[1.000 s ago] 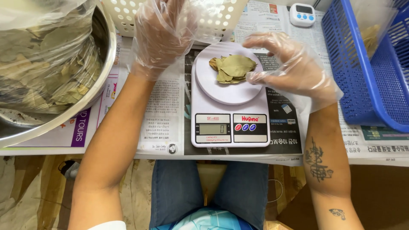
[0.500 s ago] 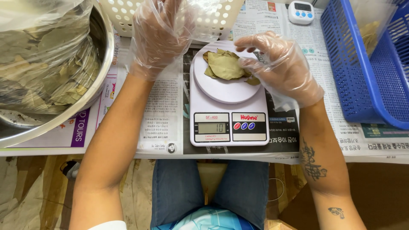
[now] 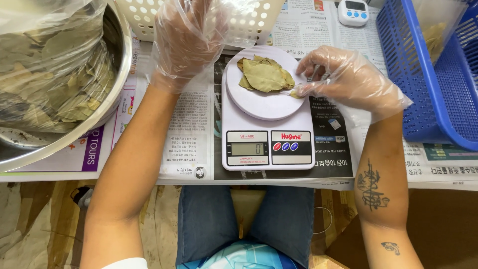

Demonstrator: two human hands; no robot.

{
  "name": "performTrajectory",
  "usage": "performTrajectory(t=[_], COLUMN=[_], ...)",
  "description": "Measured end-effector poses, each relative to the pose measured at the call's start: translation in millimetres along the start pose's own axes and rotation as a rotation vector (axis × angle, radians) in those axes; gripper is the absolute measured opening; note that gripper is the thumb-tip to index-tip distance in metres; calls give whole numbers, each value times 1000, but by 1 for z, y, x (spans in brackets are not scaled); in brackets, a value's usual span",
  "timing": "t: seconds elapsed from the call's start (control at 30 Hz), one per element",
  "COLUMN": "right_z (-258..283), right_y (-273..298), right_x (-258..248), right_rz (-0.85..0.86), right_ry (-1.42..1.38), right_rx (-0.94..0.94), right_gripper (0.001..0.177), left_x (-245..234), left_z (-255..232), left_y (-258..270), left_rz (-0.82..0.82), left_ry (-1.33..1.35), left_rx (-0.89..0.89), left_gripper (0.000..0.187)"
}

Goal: Weighing dried leaves on a digital scale and placing them into small plastic bags for packaging.

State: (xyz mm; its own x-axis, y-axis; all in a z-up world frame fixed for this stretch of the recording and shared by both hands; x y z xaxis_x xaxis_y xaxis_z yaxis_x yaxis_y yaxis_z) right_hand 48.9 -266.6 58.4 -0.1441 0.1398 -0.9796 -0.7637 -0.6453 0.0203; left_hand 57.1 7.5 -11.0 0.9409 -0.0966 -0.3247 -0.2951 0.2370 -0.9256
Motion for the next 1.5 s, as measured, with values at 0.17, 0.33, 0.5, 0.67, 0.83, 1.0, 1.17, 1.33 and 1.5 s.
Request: performTrajectory(t=[0.17,0.33,0.5,0.67,0.83,1.0,1.17,1.33,1.5], right_z=[-15,-11,-13,25,42,48,16,-10,13], right_y=[2,5,12,-6,-15,-9,-12,-15,-28], right_x=[3,-13,-32,-11,10,2,5,7,8], right_rz=[33,-129,-568,-376,-219,-267,-257,-304,-74], right_ry=[-322,-324,-426,-322,49,-166,-463,-586,-457], right_rx=[157,7,-51,-98,-79,-127,18,169,2], right_gripper=[17,16,16,23,52,28,15,29,46], left_x=[-25,-60,-44,-48,-56,-46,-45,-57,-63], left_z=[-3,-11,-24,-35,-35,-33,-31,-29,-23], left_y=[-36,-72,-63,-67,-75,-66,-68,-74,-77], left_rz=[86,152,403,424,400,437,376,304,195], left_ry=[333,689,725,689,750,688,662,735,808], left_rx=[-42,-36,-63,20,25,15,-10,-26,-50], left_gripper=[60,51,59,90,77,72,70,86,73])
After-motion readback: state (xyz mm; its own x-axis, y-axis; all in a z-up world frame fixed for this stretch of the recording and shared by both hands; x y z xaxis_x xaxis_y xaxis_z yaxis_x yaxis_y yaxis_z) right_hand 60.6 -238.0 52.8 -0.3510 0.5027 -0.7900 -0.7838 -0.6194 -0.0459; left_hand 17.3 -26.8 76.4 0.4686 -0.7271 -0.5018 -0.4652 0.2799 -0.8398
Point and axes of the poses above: each hand's wrist, its own y-axis away from the middle knuckle, its own x-axis out of the palm, z = x × y, the point moved 7 cm from there along -y, towards the middle knuckle, and after that the axes turned 13 degrees about y, right-handed, at the moved point
